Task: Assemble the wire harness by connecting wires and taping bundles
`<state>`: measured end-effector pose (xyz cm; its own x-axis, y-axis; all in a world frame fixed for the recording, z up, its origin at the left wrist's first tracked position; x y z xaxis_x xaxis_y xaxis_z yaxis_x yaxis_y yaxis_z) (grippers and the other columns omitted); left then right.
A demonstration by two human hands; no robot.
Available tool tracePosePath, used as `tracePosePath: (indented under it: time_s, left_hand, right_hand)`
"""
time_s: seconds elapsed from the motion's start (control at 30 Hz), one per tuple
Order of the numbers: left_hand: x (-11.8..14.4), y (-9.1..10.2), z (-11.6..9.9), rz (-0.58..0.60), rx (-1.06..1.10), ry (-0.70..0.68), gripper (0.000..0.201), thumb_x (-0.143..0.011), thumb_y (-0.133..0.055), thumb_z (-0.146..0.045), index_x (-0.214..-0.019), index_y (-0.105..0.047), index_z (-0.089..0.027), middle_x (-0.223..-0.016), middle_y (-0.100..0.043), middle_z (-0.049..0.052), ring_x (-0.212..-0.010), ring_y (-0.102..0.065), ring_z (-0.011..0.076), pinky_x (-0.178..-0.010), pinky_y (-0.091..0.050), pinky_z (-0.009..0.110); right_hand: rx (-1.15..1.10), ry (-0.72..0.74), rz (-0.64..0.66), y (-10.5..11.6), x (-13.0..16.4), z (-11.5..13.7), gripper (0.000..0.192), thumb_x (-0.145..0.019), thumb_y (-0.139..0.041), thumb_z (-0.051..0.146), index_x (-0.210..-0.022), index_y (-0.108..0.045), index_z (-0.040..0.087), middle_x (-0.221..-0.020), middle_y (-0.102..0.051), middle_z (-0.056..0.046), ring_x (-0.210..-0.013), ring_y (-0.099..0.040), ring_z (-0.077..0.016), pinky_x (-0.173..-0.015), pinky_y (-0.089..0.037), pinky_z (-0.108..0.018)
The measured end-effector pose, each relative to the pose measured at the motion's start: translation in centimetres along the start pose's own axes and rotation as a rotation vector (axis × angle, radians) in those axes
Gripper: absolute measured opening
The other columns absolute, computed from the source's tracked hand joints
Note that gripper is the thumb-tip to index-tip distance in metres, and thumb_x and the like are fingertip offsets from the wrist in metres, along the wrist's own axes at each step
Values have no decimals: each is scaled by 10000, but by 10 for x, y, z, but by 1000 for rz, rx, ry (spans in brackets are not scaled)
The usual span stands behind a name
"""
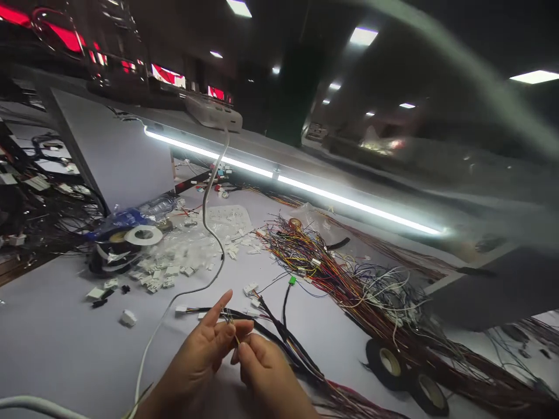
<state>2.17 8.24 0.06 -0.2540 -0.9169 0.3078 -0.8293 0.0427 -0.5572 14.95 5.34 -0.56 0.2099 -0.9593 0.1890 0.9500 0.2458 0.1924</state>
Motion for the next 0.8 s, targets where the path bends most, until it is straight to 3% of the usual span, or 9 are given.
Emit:
tracePosePath:
  time_s: [0.1,0.2,0.3,0.43,0.5,0.57,0.7,0.8]
  left_hand:
    - [7,1,0,-45,-12,-45,879,-692,-803,-372,-1435,-360,-213,-824,-750,59,-781,-654,189,-715,-495,276]
    - [12,0,0,-60,-72,-122,709,-709,-783,-389,-1327,-495,-193,-761,-717,27,-758,-632,168,-671,-489,243]
    - [22,-9,-5,3,-52,-153,603,-763,-743,-366,-1295,-509,-206,-739,-681,1,-727,-607,143,-682,-491,232]
    - [38,-19,-12,-7,110,-41,495,-819,-684,-306,-1275,-520,-206,-691,-635,-17,-686,-610,136,-688,-517,251]
    - [43,-21,-12,-10,183,11,521,-828,-673,-291,-1311,-493,-215,-749,-658,-2,-742,-639,150,-766,-534,297]
    - [45,-20,-9,-8,168,-31,579,-827,-677,-306,-1356,-452,-228,-784,-682,3,-801,-654,151,-842,-525,306]
    - [47,-7,-2,-44,-87,-248,734,-812,-667,-462,-1435,-355,-232,-906,-750,34,-958,-668,165,-938,-486,275]
    - [48,2,3,-26,-322,-360,781,-822,-613,-536,-1476,-281,-268,-1062,-748,55,-1096,-642,210,-1020,-450,358]
  right_hand:
    - [-211,-132,57,-2,13,1,430,-902,-434,569,-828,-575,170,-505,-355,74,-443,-303,-88,-439,-247,-197]
    - [-54,-1,-36,-4,24,9,366,-927,-441,493,-873,-608,172,-562,-422,51,-494,-364,-95,-492,-299,-208]
    - [167,152,-142,-7,31,19,303,-952,-431,394,-872,-639,188,-623,-511,24,-574,-460,-115,-571,-343,-228]
    - [204,244,-179,-12,39,24,245,-938,-466,349,-854,-631,189,-752,-627,-12,-692,-558,-143,-643,-390,-235]
    - [169,253,-213,-12,44,26,238,-926,-492,367,-847,-623,185,-801,-650,-26,-732,-577,-154,-664,-405,-236]
    - [145,239,-243,-12,48,27,280,-937,-472,398,-839,-621,183,-793,-654,-30,-725,-581,-156,-661,-412,-239]
    - [177,247,-264,-13,53,29,343,-955,-419,447,-885,-632,188,-759,-634,-25,-690,-559,-154,-646,-405,-247]
    - [147,244,-251,-13,52,28,421,-956,-373,518,-876,-615,183,-679,-563,-5,-613,-500,-137,-578,-383,-237]
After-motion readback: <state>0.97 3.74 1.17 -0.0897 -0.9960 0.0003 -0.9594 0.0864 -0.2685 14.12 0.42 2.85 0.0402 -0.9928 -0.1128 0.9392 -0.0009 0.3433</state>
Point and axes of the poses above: each hand's wrist, its own x-axis away from the middle knuckle, its own y-axis out of the back of the hand, z = x × y, the point moved 3 cm from there along -x, towards the middle knuckle
